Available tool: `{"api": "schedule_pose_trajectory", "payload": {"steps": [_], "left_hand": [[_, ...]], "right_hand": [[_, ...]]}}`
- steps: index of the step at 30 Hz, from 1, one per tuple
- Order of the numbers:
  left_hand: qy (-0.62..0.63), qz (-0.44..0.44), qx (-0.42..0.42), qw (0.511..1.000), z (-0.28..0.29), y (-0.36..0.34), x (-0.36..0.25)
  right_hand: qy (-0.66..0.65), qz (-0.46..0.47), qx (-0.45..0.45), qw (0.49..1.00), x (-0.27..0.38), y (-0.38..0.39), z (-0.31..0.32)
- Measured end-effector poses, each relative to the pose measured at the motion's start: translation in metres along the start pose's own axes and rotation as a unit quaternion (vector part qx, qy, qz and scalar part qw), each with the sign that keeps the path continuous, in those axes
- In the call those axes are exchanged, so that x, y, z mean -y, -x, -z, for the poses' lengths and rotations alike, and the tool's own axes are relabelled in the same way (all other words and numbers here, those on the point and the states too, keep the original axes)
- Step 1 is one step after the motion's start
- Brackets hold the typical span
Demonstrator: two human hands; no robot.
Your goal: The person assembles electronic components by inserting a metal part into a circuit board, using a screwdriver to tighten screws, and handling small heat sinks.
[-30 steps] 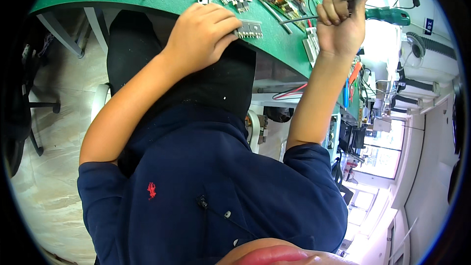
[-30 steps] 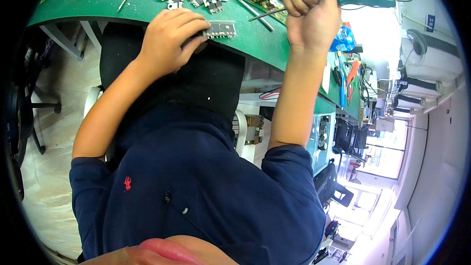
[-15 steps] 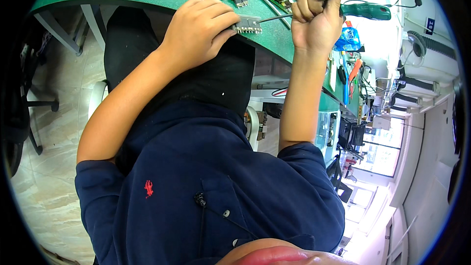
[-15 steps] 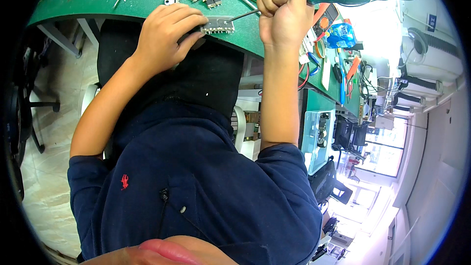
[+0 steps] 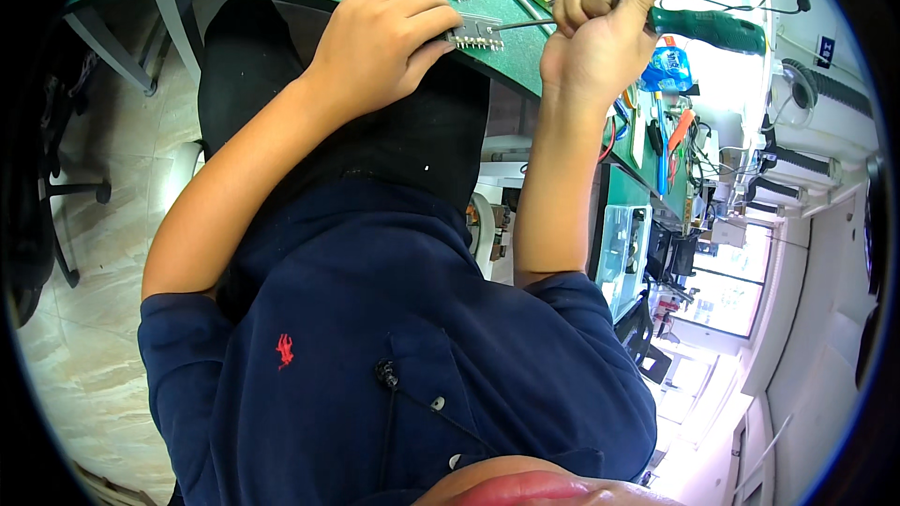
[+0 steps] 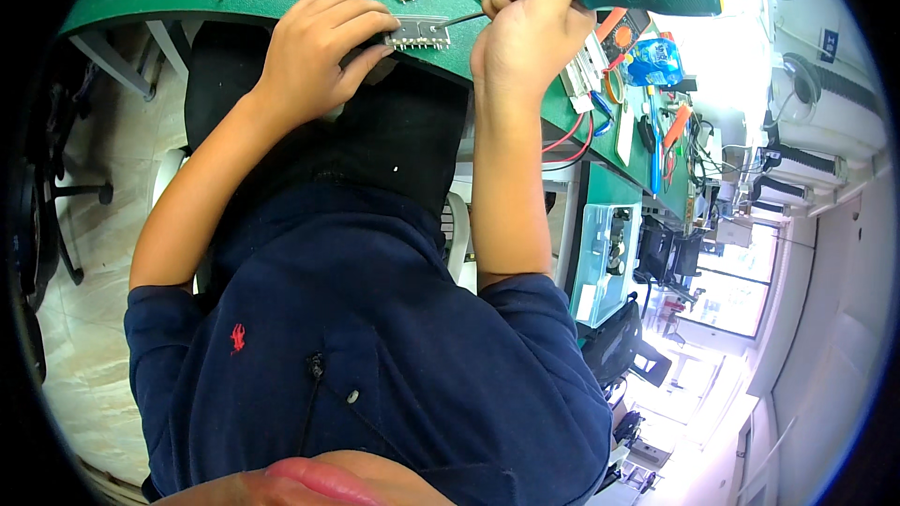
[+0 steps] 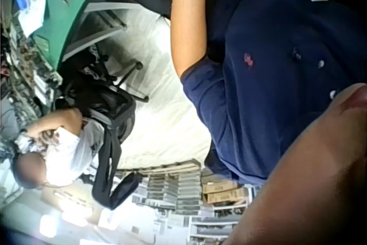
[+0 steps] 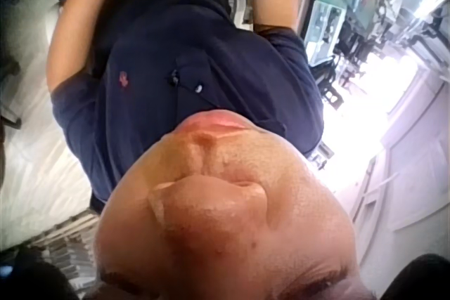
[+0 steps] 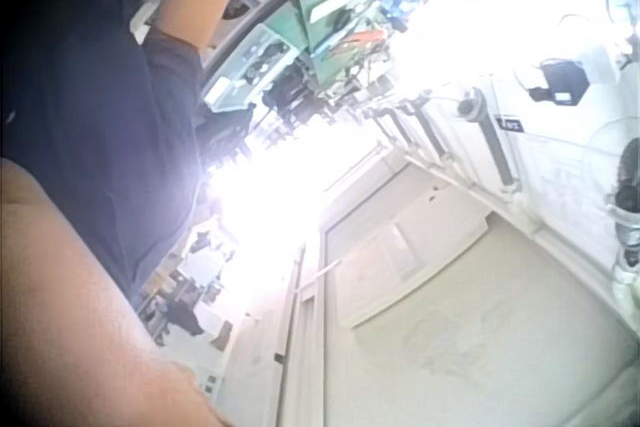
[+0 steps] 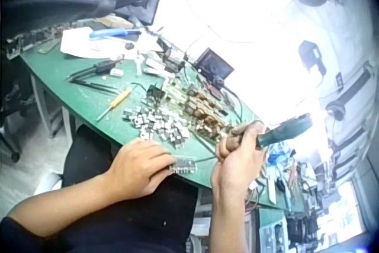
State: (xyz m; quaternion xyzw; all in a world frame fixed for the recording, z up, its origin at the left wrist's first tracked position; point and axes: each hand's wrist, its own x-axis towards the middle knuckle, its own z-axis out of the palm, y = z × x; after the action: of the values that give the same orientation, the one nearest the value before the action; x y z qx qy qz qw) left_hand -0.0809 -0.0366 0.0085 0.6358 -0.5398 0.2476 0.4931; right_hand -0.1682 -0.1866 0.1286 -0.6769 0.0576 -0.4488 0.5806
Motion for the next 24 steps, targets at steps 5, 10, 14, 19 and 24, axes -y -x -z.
{"api": "schedule_pose_trajectory", "payload": {"steps": [5, 10, 14, 19, 24], "left_hand": [[0.005, 0.011, 0.008, 1.0, 0.001, 0.0, -0.002], [0.006, 0.002, -0.006, 1.0, -0.001, 0.002, 0.0], [0.002, 0.003, -0.006, 1.0, -0.001, 0.002, 0.0], [0.009, 0.001, -0.01, 1.0, -0.003, 0.001, 0.0], [0.012, 0.002, -0.005, 1.0, -0.002, 0.002, 0.001]], "right_hand": [[-0.01, 0.009, 0.081, 0.997, -0.002, -0.016, 0.013], [-0.034, 0.02, 0.066, 0.997, -0.003, -0.03, 0.029], [-0.01, 0.032, 0.039, 0.999, 0.009, -0.037, 0.029], [0.002, 0.064, 0.057, 0.996, 0.02, -0.04, 0.035], [-0.03, 0.095, -0.035, 0.994, 0.046, -0.034, 0.022]]}}
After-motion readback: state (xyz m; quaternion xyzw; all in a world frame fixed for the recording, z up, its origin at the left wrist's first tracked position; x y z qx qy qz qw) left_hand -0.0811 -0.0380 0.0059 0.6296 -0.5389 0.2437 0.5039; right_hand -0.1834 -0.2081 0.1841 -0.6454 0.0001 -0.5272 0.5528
